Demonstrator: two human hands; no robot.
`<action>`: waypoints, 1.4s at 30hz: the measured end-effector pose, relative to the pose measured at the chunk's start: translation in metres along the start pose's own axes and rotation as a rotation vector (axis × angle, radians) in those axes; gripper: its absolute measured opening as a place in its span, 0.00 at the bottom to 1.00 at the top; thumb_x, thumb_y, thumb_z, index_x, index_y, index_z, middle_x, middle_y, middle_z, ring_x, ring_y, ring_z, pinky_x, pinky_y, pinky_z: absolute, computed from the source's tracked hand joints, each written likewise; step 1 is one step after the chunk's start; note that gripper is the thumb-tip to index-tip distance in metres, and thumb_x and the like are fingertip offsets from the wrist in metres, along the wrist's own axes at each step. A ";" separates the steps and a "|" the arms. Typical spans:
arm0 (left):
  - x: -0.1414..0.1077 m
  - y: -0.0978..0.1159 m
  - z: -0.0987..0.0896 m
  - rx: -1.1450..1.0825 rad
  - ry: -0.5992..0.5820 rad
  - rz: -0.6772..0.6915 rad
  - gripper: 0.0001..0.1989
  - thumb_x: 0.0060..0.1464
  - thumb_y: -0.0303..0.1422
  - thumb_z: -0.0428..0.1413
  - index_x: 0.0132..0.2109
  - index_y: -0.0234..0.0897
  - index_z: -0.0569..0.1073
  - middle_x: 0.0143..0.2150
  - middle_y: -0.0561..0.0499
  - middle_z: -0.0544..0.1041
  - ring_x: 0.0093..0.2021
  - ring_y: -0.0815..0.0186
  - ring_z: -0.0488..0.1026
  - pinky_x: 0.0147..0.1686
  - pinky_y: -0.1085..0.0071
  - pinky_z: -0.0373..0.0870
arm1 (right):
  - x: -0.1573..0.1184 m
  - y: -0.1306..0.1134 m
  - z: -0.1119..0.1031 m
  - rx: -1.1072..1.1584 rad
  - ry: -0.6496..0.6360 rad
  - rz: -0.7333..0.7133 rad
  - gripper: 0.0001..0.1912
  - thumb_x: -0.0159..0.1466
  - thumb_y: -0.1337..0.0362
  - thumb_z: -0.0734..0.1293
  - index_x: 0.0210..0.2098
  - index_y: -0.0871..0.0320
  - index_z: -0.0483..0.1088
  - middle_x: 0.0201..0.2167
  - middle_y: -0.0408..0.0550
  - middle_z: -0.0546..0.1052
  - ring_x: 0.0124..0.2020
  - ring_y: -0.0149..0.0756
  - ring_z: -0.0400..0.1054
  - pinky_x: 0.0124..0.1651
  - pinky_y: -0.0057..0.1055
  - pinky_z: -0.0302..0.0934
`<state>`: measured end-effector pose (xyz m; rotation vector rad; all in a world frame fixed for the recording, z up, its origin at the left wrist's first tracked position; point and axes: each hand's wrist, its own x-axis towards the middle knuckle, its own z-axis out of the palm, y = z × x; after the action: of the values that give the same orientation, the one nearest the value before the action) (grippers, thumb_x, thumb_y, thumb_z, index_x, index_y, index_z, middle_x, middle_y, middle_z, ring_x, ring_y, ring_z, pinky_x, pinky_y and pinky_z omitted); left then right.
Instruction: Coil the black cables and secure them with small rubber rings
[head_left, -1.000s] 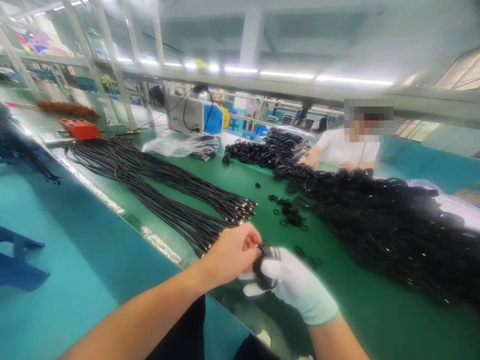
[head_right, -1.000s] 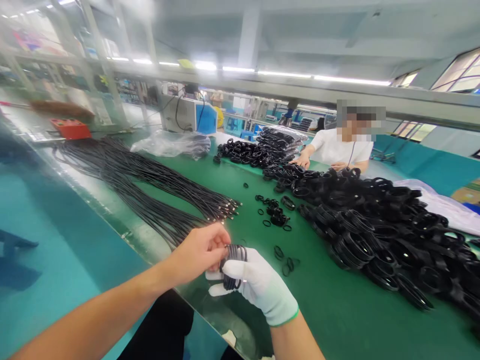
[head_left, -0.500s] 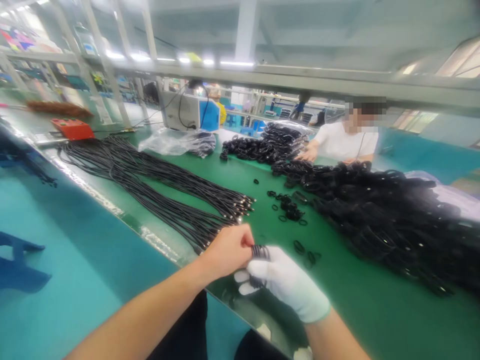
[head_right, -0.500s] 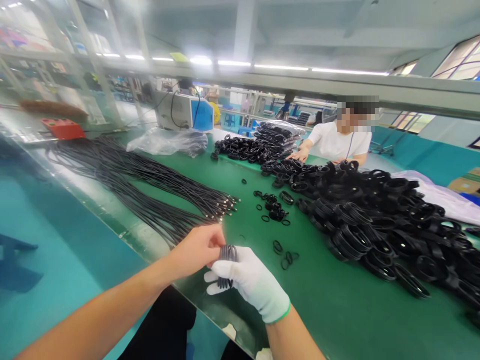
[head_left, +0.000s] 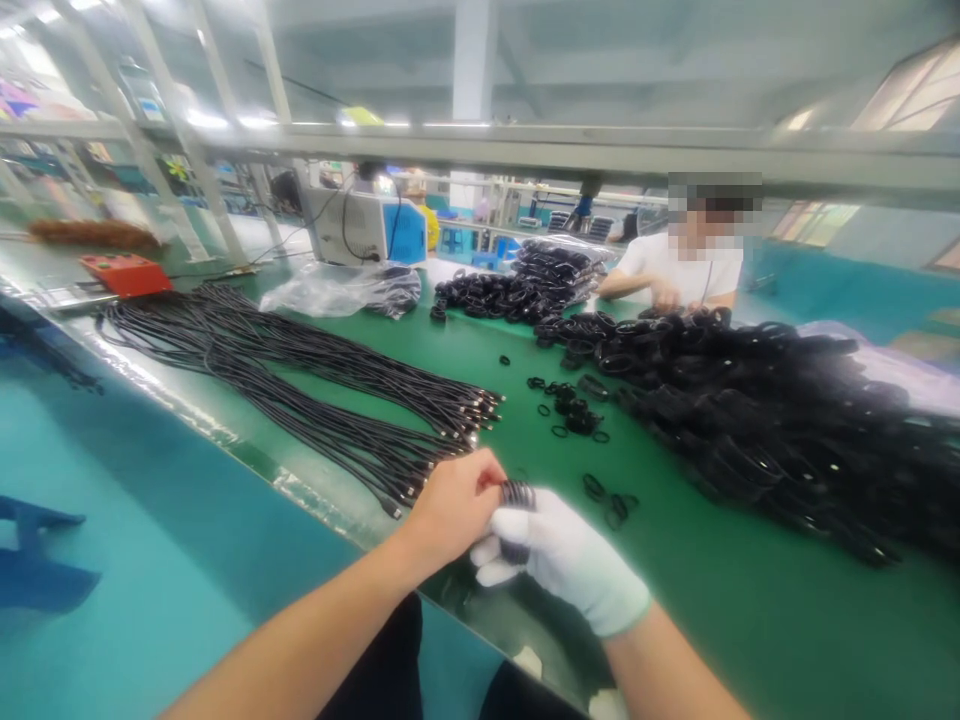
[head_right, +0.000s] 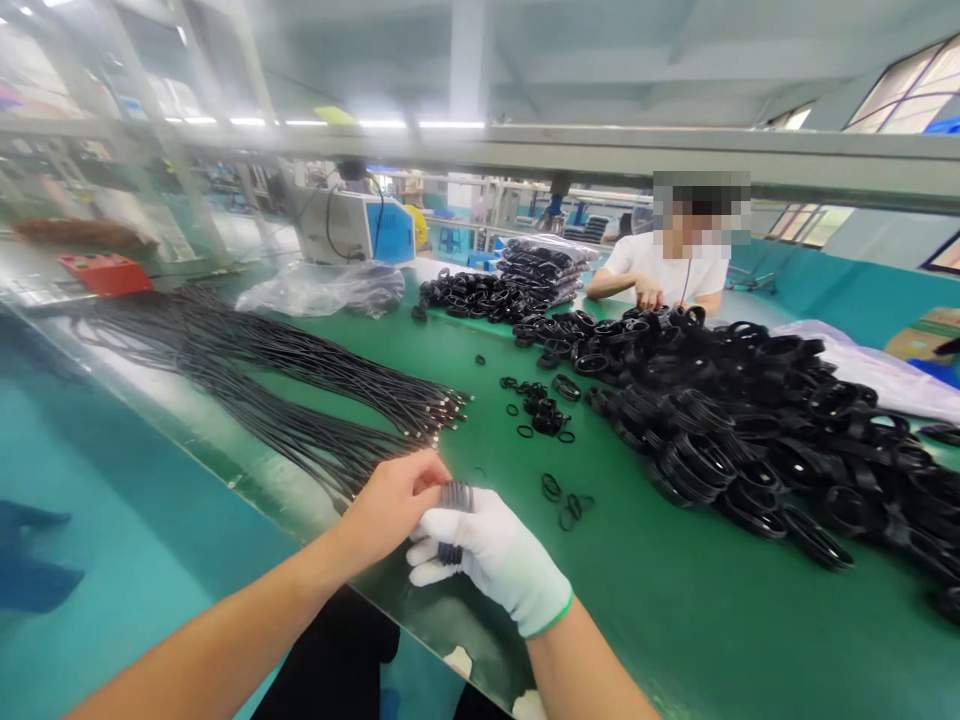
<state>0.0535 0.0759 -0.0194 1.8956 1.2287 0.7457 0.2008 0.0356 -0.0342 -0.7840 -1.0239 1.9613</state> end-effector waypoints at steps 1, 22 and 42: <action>0.000 0.001 -0.003 0.019 0.003 0.019 0.09 0.50 0.28 0.51 0.38 0.40 0.72 0.30 0.56 0.75 0.29 0.68 0.69 0.29 0.74 0.62 | 0.000 0.000 -0.002 0.048 -0.019 0.005 0.13 0.58 0.62 0.68 0.38 0.66 0.70 0.29 0.53 0.75 0.30 0.35 0.71 0.34 0.34 0.67; 0.001 0.018 -0.008 0.169 0.013 0.255 0.10 0.47 0.22 0.49 0.32 0.37 0.74 0.30 0.53 0.73 0.32 0.68 0.69 0.34 0.73 0.64 | -0.005 -0.019 0.001 -0.060 0.027 0.105 0.10 0.51 0.68 0.71 0.32 0.65 0.71 0.28 0.47 0.71 0.23 0.28 0.67 0.21 0.24 0.68; 0.109 0.017 0.105 0.301 -0.409 0.378 0.03 0.50 0.28 0.55 0.29 0.38 0.68 0.33 0.52 0.69 0.38 0.64 0.68 0.41 0.70 0.62 | -0.018 -0.023 -0.015 0.282 -0.162 0.087 0.28 0.40 0.65 0.77 0.38 0.66 0.68 0.30 0.52 0.75 0.30 0.42 0.73 0.27 0.37 0.70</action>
<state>0.1849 0.1433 -0.0557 2.4202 0.7657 0.3362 0.2299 0.0346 -0.0192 -0.5279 -0.7901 2.2126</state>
